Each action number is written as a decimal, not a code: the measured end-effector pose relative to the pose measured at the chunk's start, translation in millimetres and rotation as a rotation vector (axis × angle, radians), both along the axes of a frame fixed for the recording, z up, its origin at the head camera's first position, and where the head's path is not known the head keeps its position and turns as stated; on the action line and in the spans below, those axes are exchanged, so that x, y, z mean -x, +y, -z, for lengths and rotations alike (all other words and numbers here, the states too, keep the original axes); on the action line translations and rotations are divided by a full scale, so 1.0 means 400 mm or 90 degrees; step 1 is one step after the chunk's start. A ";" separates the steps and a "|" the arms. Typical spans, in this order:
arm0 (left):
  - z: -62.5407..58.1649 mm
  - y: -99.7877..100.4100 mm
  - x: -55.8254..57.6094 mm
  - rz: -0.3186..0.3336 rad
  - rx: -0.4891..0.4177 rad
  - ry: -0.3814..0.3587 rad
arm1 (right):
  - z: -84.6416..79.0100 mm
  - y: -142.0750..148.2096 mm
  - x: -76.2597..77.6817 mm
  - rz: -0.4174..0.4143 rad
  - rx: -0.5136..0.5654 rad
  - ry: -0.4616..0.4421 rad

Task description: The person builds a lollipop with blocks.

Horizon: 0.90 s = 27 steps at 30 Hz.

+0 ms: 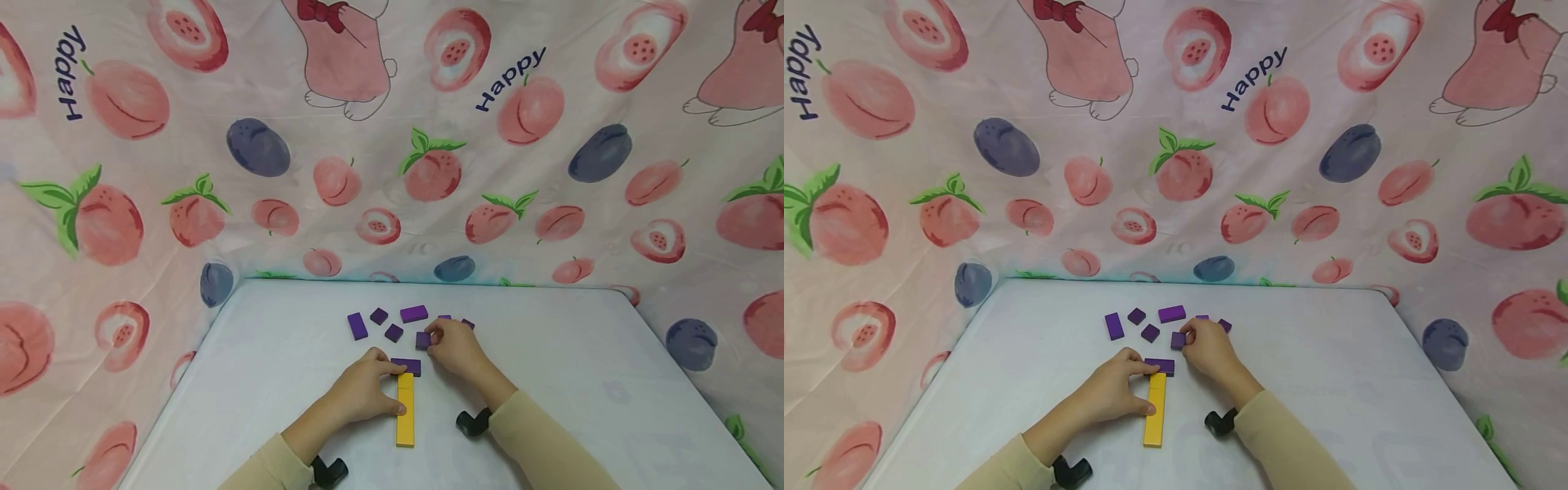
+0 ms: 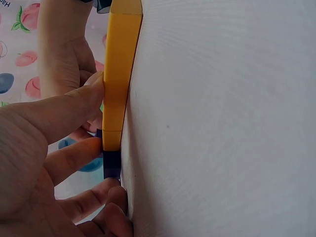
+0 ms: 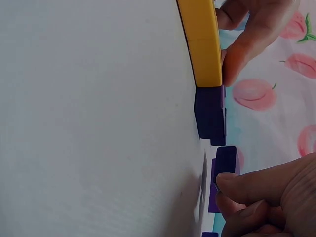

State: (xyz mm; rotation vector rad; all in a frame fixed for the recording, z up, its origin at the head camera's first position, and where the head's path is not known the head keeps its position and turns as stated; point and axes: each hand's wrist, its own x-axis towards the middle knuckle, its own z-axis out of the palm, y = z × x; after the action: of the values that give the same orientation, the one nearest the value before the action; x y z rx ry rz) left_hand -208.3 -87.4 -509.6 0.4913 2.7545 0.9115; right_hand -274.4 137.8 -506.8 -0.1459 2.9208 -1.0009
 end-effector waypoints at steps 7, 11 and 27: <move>-0.001 -0.001 -0.002 0.006 0.001 0.004 | -0.001 -0.011 -0.011 -0.005 0.007 -0.002; -0.001 -0.001 -0.003 0.005 0.002 0.004 | -0.001 -0.015 -0.013 -0.009 0.009 -0.005; 0.002 -0.003 -0.002 0.008 -0.009 -0.001 | 0.015 -0.022 -0.012 -0.041 0.002 -0.013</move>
State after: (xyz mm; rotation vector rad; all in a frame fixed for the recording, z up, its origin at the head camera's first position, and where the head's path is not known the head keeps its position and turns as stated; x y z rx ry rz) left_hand -207.3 -88.6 -510.3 0.5086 2.7418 0.9292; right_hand -269.4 128.9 -512.7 -0.2276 2.8769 -0.9909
